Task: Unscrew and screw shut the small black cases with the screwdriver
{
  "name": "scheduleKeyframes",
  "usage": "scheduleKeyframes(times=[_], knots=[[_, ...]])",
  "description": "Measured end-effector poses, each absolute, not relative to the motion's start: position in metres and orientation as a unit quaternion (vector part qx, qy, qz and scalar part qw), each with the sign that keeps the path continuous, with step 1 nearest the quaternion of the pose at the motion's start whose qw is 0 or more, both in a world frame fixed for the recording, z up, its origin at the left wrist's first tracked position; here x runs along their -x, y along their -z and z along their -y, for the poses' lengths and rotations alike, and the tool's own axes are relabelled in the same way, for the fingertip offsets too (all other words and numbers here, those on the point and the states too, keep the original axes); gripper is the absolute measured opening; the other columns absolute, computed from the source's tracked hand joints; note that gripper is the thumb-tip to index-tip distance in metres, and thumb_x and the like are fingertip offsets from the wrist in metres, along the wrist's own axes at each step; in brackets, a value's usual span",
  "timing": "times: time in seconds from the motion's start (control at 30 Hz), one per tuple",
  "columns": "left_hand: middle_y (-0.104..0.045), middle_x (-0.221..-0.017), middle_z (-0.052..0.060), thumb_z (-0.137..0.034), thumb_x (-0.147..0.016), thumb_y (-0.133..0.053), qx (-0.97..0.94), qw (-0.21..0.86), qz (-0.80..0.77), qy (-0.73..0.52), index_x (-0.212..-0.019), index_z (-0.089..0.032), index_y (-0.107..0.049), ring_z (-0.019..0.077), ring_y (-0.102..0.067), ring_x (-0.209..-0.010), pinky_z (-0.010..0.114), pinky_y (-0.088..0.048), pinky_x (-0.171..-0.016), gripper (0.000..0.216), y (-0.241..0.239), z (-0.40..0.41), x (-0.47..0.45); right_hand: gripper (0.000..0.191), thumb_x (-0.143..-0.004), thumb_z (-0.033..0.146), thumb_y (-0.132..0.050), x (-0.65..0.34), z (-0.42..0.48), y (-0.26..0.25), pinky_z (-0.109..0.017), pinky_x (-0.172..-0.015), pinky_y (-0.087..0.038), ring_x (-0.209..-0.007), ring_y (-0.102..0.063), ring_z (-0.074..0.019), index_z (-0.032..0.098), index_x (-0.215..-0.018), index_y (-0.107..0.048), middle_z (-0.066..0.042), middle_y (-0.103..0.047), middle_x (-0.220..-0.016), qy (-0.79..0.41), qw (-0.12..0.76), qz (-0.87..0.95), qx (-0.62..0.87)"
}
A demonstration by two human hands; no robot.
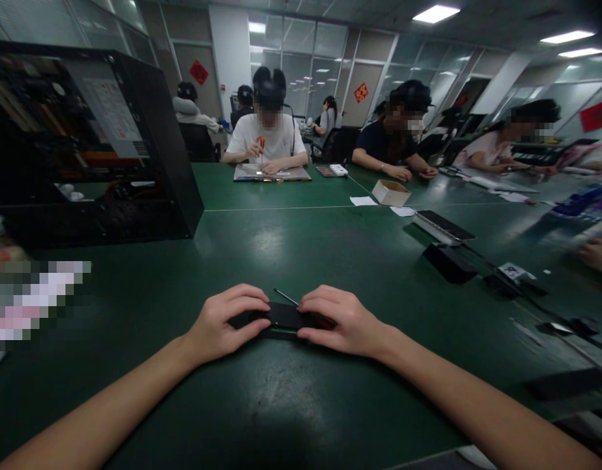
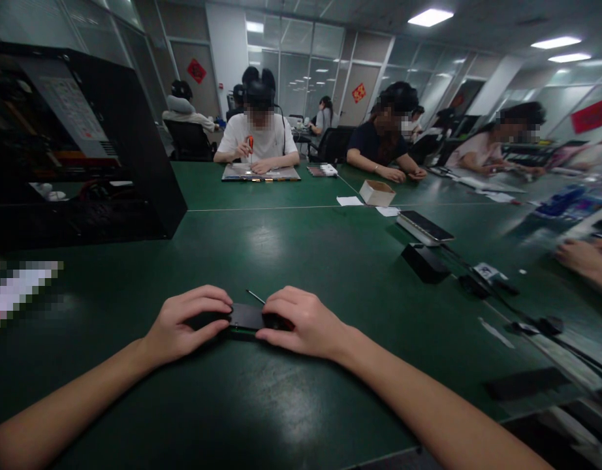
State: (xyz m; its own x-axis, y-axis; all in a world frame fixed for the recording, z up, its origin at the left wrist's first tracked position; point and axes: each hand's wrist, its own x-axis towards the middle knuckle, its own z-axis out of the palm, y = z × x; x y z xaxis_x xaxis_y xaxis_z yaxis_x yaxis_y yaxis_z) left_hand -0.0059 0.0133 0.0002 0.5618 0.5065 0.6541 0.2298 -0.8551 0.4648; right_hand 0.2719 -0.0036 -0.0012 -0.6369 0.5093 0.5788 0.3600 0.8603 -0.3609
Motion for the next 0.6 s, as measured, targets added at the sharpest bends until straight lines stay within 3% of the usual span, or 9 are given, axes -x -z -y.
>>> scheduleKeyframes(times=[0.3,0.43,0.6], knots=[[-0.074,-0.104,0.01,-0.019,-0.093,-0.069,-0.883,0.105,-0.192,-0.416,-0.108,-0.019,-0.072,0.0214,-0.071,-0.097,0.033,-0.06,-0.087,0.015,-0.002,-0.011,0.007,0.034,-0.093,0.038,-0.067,-0.274,0.006,-0.004,-0.038,-0.085,-0.058,-0.097,-0.068,-0.0222,0.017,-0.119,-0.062,-0.013,-0.071,-0.108,-0.091,0.353,0.896,0.254],[-0.075,-0.094,0.007,-0.023,-0.096,-0.065,-0.845,0.139,-0.261,-0.446,-0.096,-0.018,-0.073,0.0191,-0.072,-0.087,0.03,-0.059,-0.08,0.01,-0.003,-0.014,0.007,0.023,-0.099,0.033,-0.058,-0.274,0.006,-0.004,-0.038,-0.085,-0.057,-0.095,-0.067,-0.0206,0.017,-0.115,-0.062,-0.01,-0.072,-0.105,-0.122,0.337,0.888,0.287],[-0.073,-0.078,0.003,-0.031,-0.097,-0.059,-0.773,0.173,-0.396,-0.464,-0.078,-0.017,-0.072,0.0172,-0.067,-0.071,0.027,-0.052,-0.069,0.027,-0.001,-0.025,0.011,0.031,-0.099,0.038,-0.057,-0.273,0.005,-0.004,-0.041,-0.088,-0.055,-0.1,-0.065,-0.0225,0.015,-0.118,-0.061,-0.012,-0.071,-0.111,-0.153,0.303,0.886,0.316]])
